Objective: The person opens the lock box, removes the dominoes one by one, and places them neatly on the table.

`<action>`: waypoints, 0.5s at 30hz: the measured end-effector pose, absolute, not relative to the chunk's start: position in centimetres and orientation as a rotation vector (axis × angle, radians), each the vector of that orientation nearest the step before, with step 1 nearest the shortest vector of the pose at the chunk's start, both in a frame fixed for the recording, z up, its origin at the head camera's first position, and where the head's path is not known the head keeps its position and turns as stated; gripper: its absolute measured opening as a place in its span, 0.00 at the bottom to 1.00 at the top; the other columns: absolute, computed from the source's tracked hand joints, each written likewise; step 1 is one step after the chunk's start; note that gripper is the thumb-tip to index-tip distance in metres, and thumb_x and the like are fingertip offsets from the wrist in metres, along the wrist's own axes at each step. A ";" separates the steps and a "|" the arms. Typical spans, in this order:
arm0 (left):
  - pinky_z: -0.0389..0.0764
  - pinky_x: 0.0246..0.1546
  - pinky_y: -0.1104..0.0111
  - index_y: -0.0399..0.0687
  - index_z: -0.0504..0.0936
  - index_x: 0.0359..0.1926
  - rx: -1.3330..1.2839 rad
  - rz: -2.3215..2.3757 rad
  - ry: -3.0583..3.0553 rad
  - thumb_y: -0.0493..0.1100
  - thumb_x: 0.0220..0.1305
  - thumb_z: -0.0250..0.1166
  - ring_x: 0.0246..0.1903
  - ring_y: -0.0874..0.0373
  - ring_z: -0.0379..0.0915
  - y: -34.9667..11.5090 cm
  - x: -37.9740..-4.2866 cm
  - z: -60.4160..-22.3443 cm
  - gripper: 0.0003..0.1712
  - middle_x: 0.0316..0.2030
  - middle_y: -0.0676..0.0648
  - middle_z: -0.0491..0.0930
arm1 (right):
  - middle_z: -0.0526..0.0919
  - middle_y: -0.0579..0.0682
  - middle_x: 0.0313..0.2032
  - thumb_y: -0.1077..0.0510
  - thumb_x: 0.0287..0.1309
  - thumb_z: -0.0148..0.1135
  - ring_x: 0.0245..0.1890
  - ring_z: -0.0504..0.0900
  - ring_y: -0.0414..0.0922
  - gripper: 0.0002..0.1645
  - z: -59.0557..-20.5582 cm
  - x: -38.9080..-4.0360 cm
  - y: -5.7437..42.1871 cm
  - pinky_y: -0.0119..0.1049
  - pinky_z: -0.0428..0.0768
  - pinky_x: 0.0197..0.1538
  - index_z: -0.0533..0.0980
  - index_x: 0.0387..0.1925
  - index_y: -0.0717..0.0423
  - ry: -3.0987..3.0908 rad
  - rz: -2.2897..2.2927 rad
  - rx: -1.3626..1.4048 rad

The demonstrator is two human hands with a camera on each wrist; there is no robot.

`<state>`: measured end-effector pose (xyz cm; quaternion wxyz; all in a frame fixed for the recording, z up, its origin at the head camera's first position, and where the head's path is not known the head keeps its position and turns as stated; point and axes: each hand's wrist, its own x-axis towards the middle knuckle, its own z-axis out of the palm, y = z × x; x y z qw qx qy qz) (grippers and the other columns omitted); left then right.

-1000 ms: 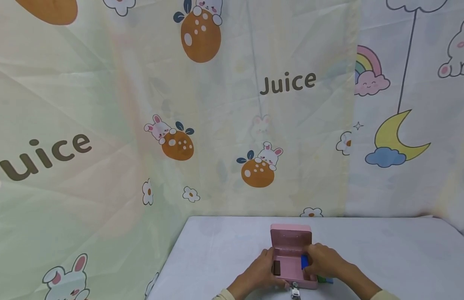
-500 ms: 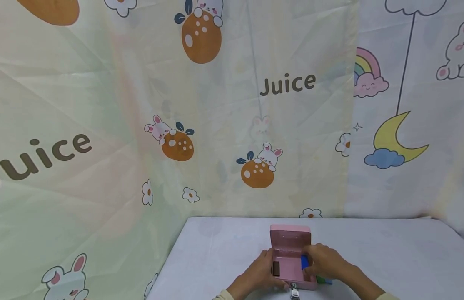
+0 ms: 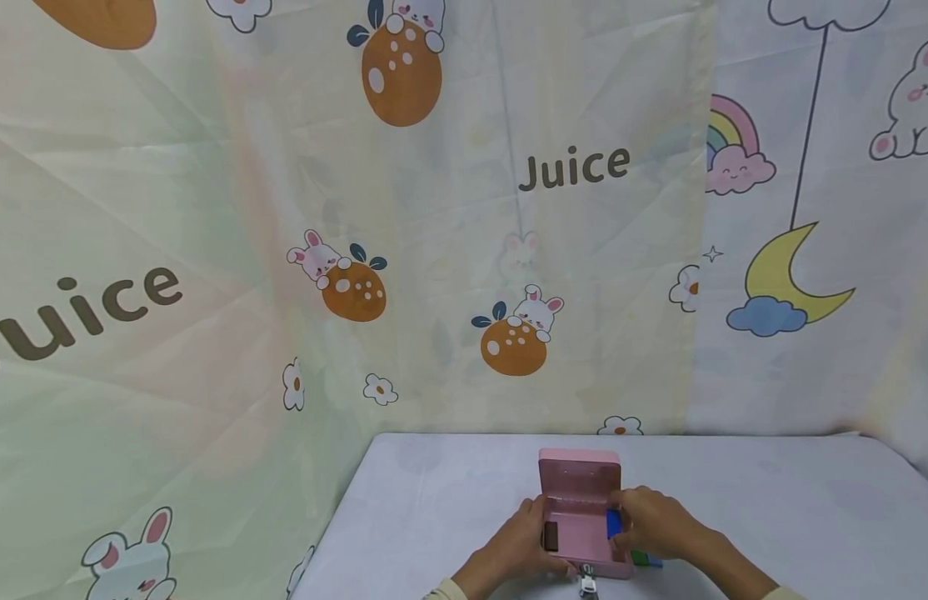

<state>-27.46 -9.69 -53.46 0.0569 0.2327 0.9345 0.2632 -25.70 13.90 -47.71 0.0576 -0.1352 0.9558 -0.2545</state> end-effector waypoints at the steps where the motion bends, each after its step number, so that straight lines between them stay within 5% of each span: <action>1: 0.78 0.53 0.67 0.57 0.63 0.71 0.701 0.799 2.832 0.60 0.40 0.83 0.44 0.70 0.68 -9.7 -27.5 -53.5 0.58 0.50 0.57 0.73 | 0.79 0.44 0.27 0.58 0.39 0.82 0.30 0.74 0.44 0.26 -47.7 -25.7 13.9 0.44 0.80 0.37 0.82 0.43 0.59 2.899 -0.771 -0.416; 15: 0.78 0.54 0.64 0.59 0.63 0.71 0.623 0.801 2.827 0.61 0.39 0.83 0.44 0.70 0.68 -9.5 -27.5 -53.5 0.59 0.50 0.57 0.73 | 0.79 0.40 0.25 0.56 0.41 0.81 0.27 0.73 0.41 0.28 -48.1 -25.8 15.0 0.37 0.76 0.32 0.83 0.48 0.56 2.883 -0.792 -0.474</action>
